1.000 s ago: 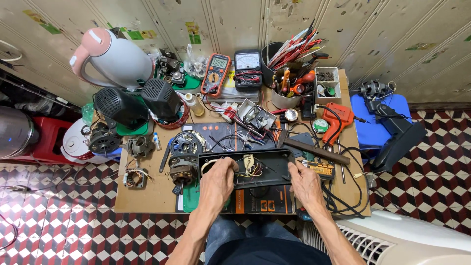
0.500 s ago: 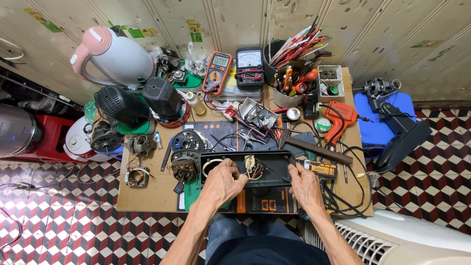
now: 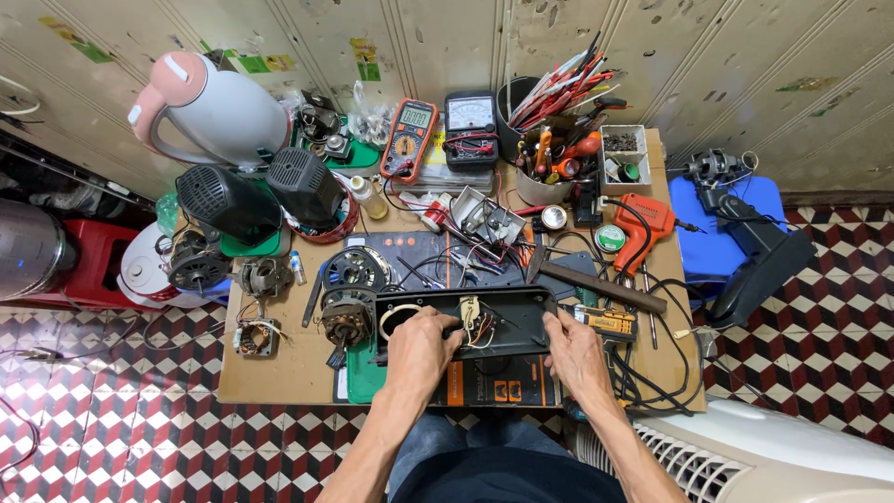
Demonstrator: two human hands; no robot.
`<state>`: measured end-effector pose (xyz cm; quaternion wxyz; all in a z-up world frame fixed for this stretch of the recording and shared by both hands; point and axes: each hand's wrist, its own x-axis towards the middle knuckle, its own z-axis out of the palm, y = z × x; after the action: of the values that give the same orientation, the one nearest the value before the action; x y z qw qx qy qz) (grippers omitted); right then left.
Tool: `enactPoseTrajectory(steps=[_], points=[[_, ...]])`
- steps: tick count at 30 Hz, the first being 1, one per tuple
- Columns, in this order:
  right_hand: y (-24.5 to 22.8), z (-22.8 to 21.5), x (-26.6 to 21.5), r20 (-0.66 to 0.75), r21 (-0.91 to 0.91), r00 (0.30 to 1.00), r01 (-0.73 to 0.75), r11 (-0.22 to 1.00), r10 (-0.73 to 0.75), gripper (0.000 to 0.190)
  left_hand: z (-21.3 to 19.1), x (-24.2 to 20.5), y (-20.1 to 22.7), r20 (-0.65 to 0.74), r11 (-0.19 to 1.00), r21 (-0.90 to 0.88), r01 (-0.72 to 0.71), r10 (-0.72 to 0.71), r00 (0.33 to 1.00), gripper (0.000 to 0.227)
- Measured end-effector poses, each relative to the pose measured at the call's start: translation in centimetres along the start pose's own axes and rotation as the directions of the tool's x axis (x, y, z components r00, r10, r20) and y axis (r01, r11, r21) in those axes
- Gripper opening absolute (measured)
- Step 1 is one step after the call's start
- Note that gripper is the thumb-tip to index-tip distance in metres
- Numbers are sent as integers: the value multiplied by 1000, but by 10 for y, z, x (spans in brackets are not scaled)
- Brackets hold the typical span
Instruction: The recorder is disassembling, inspecting, and repairing internal components of fan motors on a workbench.
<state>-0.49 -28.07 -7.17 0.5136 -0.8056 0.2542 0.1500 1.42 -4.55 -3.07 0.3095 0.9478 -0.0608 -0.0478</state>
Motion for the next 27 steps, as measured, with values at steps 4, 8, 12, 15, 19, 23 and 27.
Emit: enactPoseTrajectory(steps=[4, 8, 12, 15, 19, 23, 27], points=[[-1, -1, -2, 11, 5, 1000, 13, 1000, -13, 51, 0, 4, -1, 28, 1000, 10, 2, -3, 1000, 22], [2, 0, -1, 9, 17, 1000, 1, 1000, -1, 54, 2, 4, -14, 0, 996, -4, -84, 84, 996, 14], [12, 2, 6, -2, 27, 1000, 1, 1000, -1, 58, -1, 3, -19, 43, 984, -171, 56, -49, 998, 16], [14, 2, 9, -2, 32, 1000, -24, 999, 24, 60, -8, 8, -17, 131, 965, -228, 127, -99, 986, 17], [16, 2, 12, -7, 48, 999, -35, 998, 36, 61, -17, 4, -1, 117, 943, -287, 168, -140, 983, 17], [4, -2, 10, -6, 62, 999, -52, 997, 52, 59, -12, -4, 3, -126, 969, -248, -2, -30, 992, 14], [-4, -4, 3, 8, 109, 998, -68, 992, 67, 56, -13, -9, 7, -207, 972, -221, -83, 36, 978, 13]])
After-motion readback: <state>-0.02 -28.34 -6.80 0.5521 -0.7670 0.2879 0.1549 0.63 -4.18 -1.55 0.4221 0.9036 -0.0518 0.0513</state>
